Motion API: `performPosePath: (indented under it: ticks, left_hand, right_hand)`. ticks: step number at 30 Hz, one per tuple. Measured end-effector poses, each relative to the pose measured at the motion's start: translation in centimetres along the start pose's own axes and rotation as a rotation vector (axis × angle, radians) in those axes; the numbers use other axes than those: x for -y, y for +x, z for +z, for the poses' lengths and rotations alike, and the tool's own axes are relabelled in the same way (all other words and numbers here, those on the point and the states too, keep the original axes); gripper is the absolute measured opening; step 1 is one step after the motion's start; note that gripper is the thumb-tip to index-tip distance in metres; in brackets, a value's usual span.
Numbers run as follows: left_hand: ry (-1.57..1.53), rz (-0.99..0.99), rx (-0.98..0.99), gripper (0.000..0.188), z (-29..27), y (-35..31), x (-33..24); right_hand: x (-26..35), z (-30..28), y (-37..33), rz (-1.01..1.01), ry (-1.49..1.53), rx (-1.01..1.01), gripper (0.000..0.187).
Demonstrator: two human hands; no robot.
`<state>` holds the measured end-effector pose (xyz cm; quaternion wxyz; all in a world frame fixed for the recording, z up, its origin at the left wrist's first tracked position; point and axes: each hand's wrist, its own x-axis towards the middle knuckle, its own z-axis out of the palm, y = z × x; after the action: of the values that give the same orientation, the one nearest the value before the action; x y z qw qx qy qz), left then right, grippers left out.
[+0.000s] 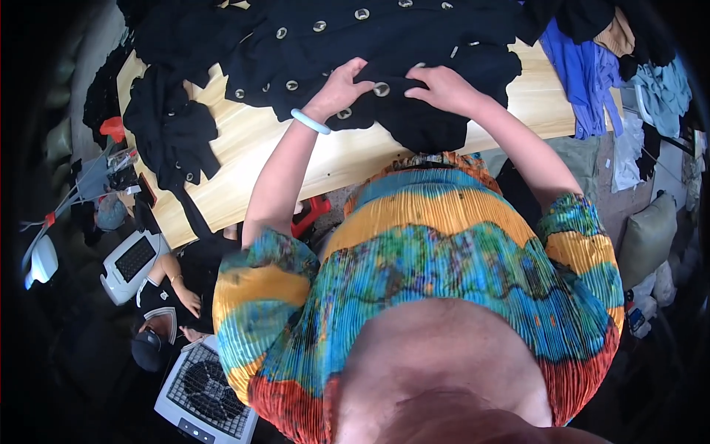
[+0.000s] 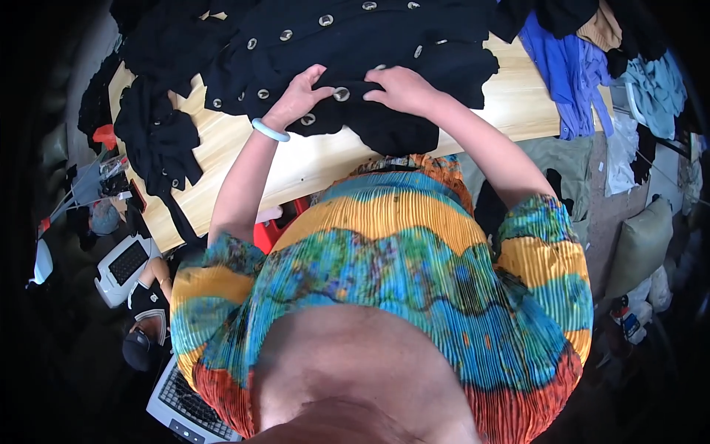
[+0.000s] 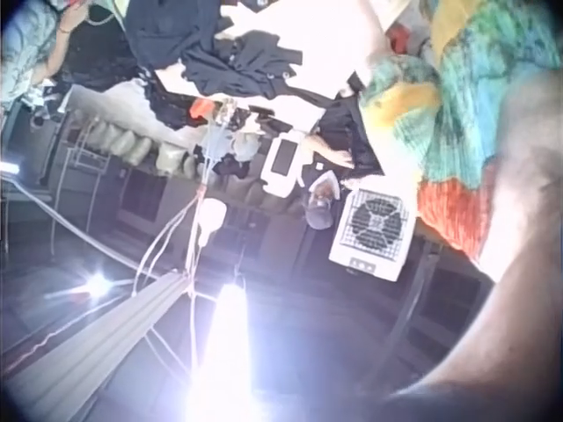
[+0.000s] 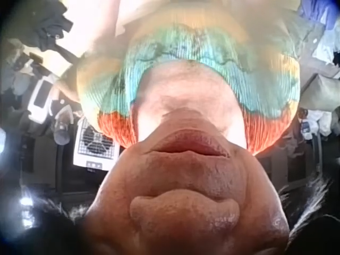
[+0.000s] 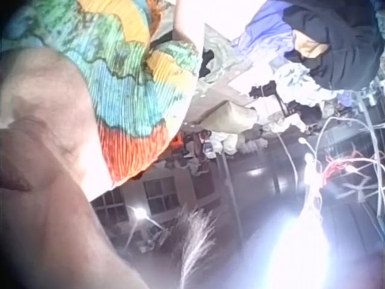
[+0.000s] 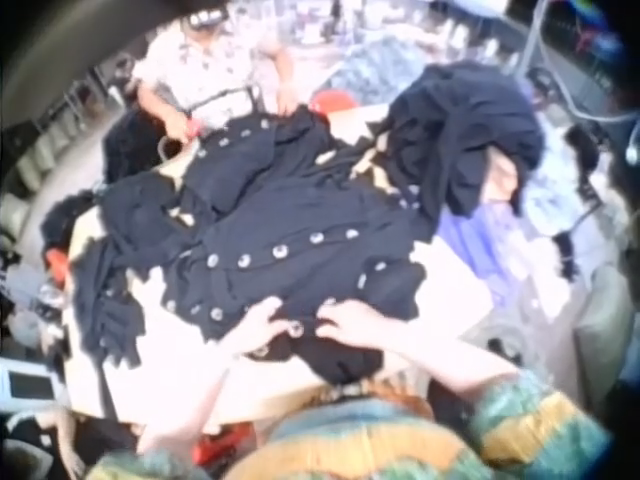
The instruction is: Checking and manually aligning metal grommets on black fabric garment pieces on a workshop table.
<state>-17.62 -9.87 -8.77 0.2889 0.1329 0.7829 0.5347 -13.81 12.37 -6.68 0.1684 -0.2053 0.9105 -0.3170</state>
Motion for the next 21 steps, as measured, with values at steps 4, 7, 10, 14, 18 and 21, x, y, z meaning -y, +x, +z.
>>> performPosePath:
  ticks: [4,7,10,14,18,21]
  left_hand:
    - [0.354,-0.044,-0.019,0.047,0.3,1.3,0.7]
    - [0.475,0.107,-0.12,0.052,2.6,2.4,-0.2]
    - [0.672,0.279,-0.275,0.048,5.1,4.0,-2.1]
    - [0.749,0.148,-0.094,0.037,6.2,5.9,-2.5]
    - [0.636,0.104,-0.041,0.034,6.3,6.6,-1.7]
    - [0.299,0.056,-0.047,0.045,5.6,7.2,-0.7]
  right_hand:
    - [-2.3,1.1,-2.4,0.017,-0.135,-0.154,0.015]
    - [-2.3,1.8,-2.0,-0.047,-0.106,-0.255,0.012]
    - [-2.7,2.4,-1.8,-0.047,-0.12,-0.306,0.011]
    - [-3.0,2.6,-1.9,0.067,-0.07,-0.33,0.012]
    - [-1.9,1.5,-1.9,0.14,-0.01,-0.317,0.014]
    - [-2.5,2.1,-1.9,0.085,-0.027,-0.343,0.017]
